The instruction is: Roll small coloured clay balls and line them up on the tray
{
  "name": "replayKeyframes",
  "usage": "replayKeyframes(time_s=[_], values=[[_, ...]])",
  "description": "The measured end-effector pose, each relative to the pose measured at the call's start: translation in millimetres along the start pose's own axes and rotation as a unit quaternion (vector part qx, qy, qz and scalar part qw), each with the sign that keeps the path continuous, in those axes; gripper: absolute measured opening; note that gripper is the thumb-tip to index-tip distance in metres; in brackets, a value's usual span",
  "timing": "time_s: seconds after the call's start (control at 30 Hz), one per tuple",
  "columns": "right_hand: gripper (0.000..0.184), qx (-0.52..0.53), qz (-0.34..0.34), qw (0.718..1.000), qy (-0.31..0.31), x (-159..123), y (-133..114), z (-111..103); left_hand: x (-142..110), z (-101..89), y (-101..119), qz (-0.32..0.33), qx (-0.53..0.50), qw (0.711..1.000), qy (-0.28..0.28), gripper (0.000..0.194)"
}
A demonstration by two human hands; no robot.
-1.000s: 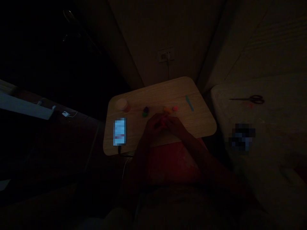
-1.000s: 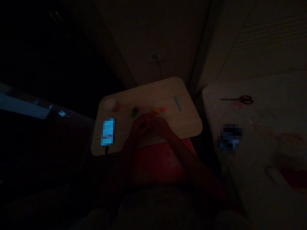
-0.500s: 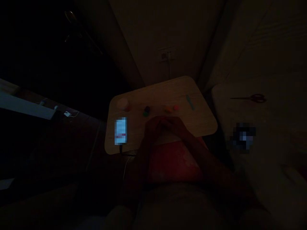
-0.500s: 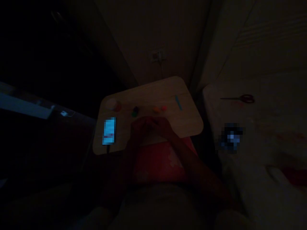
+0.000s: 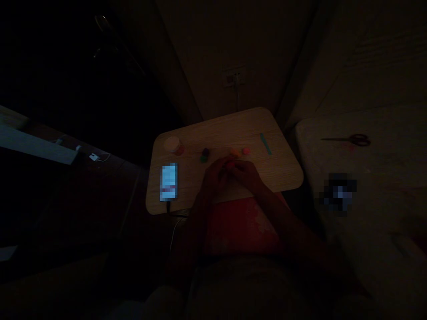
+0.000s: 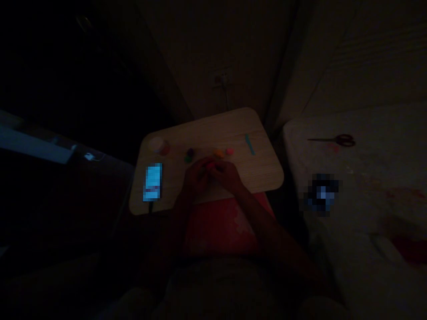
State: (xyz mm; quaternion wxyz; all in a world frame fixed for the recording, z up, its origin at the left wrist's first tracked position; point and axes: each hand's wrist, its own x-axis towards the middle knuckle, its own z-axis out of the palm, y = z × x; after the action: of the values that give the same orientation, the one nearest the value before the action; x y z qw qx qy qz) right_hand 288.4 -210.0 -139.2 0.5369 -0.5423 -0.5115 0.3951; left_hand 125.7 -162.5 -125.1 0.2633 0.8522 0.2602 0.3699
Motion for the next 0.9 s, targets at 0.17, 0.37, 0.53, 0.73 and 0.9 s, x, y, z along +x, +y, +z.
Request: replayKeyframes(time_s=[0.17, 0.37, 0.53, 0.73, 0.9], values=[[0.041, -0.04, -0.018, 0.999, 0.013, -0.7, -1.9, -2.0, 1.4, -1.1, -2.3, 0.011, -0.01, 1.0, -0.008, 0.033], [0.04, -0.088, -0.015, 0.996, 0.024, -0.5, -3.0, -2.8, -1.6, -2.3, -3.9, 0.007, 0.0, 1.0, -0.021, 0.036], [0.043, -0.068, -0.019, 0.997, -0.002, -2.9, -4.1, -1.8, 0.3, -1.9, -3.7, 0.01, -0.027, 0.999, -0.029, 0.039], [0.046, -0.089, -0.009, 0.994, -0.061, -7.3, -4.7, -1.9, 0.5, -0.4, -5.7, -0.013, -0.054, 0.996, -0.074, 0.042], [0.051, -0.048, -0.016, 0.997, -0.054, -6.9, -0.2, -0.9, 0.5, -1.6, -6.5, -0.039, -0.084, 0.993, -0.069, 0.045]])
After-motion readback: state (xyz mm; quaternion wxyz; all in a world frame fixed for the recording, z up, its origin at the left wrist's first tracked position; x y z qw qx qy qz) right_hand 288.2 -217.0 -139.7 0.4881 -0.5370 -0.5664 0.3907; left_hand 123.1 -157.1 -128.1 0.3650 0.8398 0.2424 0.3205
